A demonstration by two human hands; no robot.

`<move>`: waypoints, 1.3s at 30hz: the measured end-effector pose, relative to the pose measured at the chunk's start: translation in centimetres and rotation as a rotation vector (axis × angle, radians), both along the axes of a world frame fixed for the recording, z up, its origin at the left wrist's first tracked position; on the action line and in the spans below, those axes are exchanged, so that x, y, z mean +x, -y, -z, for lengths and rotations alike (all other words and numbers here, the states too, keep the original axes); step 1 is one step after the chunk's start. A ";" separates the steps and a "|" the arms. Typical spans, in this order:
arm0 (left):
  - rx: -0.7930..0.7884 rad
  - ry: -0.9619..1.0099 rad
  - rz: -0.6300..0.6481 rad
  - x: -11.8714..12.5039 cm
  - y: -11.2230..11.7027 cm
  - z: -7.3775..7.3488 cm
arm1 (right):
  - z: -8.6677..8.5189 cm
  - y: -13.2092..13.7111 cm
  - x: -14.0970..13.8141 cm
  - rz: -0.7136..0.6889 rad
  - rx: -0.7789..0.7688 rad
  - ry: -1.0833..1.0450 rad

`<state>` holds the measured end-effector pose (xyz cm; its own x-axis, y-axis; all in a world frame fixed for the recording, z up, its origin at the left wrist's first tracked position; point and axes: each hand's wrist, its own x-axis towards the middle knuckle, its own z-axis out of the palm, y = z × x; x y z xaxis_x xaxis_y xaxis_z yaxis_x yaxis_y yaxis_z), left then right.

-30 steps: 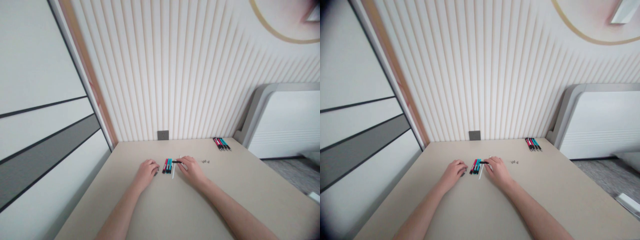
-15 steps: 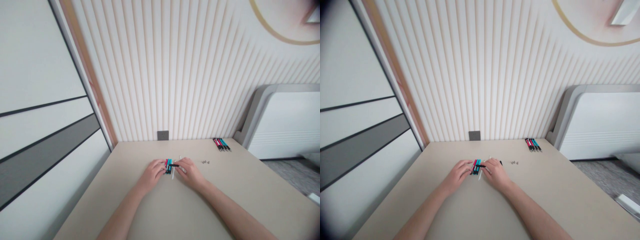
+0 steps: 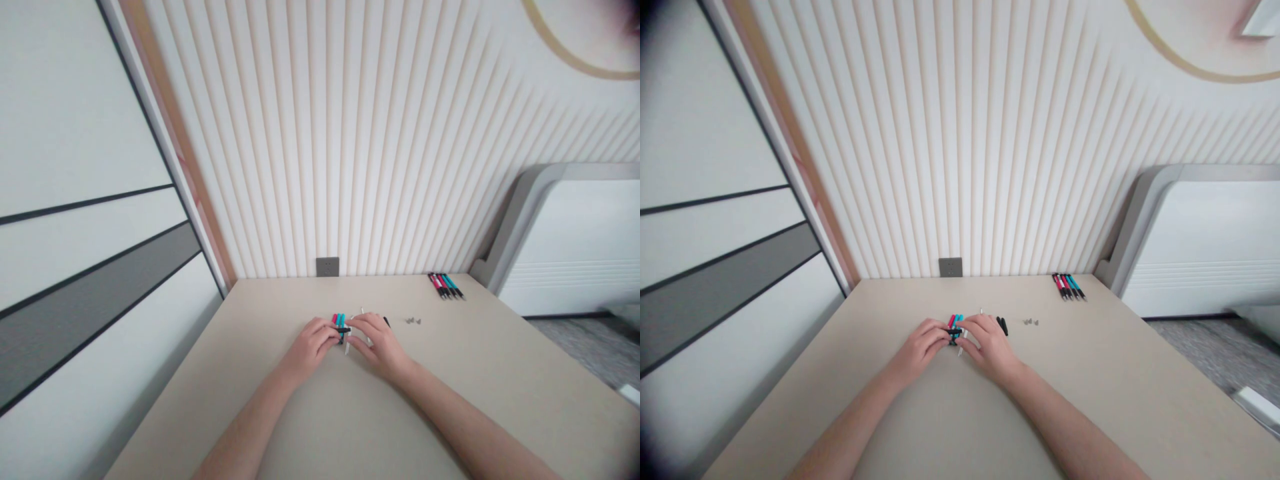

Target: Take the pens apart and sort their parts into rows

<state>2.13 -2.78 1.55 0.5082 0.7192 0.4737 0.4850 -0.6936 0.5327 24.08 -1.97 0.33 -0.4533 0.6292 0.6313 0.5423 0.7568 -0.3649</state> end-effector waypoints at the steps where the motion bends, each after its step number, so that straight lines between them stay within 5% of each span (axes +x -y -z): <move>1: -0.006 0.008 -0.006 0.0 0.0 0.0 | 0.0 0.0 0.0 -0.003 0.024 0.011; 13: -0.007 0.024 -0.014 0.2 0.1 0.0 | -0.3 0.6 -0.6 0.009 0.108 0.121; 26: 0.022 0.085 -0.099 -0.2 -0.2 0.0 | 0.1 -0.7 0.9 0.131 -0.008 -0.119; 39: 0.019 0.135 -0.068 -0.1 -0.2 0.0 | 0.1 -0.6 0.7 0.044 -0.001 -0.136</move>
